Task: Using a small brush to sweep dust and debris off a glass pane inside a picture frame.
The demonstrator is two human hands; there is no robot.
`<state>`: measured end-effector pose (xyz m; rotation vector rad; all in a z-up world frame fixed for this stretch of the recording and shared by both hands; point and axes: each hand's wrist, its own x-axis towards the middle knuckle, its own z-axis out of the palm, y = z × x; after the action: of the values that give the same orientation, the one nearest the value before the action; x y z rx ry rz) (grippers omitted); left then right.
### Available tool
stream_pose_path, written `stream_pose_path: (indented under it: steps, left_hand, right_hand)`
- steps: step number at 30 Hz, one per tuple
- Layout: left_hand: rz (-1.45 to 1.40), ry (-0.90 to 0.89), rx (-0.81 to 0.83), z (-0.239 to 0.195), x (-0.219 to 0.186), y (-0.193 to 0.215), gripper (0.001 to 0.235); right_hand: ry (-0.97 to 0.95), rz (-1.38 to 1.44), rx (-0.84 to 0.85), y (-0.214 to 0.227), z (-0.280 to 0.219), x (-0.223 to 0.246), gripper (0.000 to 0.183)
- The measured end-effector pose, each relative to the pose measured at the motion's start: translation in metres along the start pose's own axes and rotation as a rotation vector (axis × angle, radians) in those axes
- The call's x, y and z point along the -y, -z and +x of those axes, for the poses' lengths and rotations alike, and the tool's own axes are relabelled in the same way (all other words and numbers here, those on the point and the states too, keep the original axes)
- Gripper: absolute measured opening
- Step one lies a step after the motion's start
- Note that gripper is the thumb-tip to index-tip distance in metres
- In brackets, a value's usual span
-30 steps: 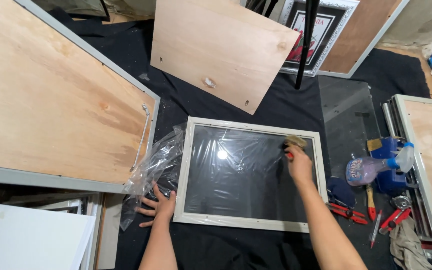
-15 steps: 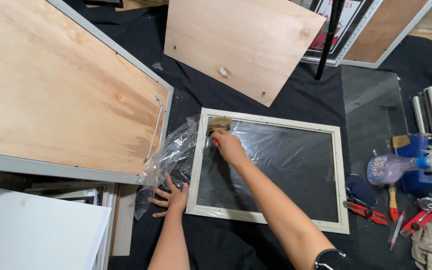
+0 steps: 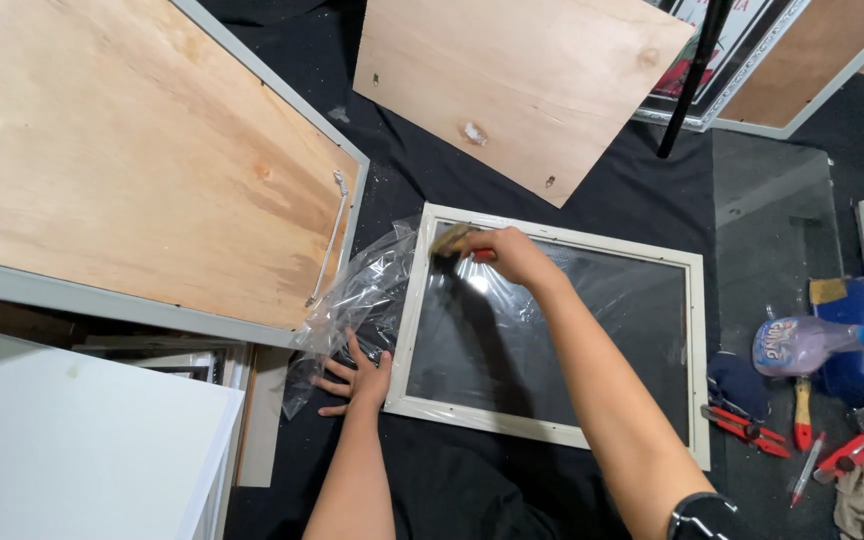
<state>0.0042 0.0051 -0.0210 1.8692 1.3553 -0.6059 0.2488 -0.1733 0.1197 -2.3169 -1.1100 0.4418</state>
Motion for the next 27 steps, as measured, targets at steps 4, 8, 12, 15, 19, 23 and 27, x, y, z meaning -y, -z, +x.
stream_pose_path:
  steps: [4,8,12,15,19,23,27]
  left_hand:
    - [-0.008,-0.009,0.008,0.000,0.001,0.001,0.075]
    - [-0.018,-0.013,0.000,0.000,0.002,0.001,0.076]
    - [-0.011,-0.028,-0.017,-0.001,0.001,0.000,0.076]
    - [-0.018,-0.030,-0.006,-0.005,0.000,0.004,0.075]
    - [-0.020,-0.019,0.009,-0.004,-0.001,0.005,0.075]
    - [-0.027,-0.021,0.021,-0.007,-0.002,0.008,0.075]
    - [-0.017,-0.027,0.018,-0.008,-0.001,0.007,0.075]
  right_hand:
    - [-0.066,-0.089,-0.153,-0.059,0.017,-0.057,0.021]
    - [-0.060,0.044,0.063,-0.049,-0.014,-0.016,0.021]
    - [-0.124,0.003,0.043,-0.002,-0.018,0.014,0.024]
    - [-0.106,-0.058,-0.147,-0.057,0.011,-0.053,0.026]
    - [-0.080,-0.160,-0.086,-0.093,-0.014,-0.033,0.020]
    - [-0.045,-0.138,0.028,-0.098,-0.062,0.010,0.017]
    - [0.003,-0.098,0.127,-0.111,-0.119,0.056,0.015]
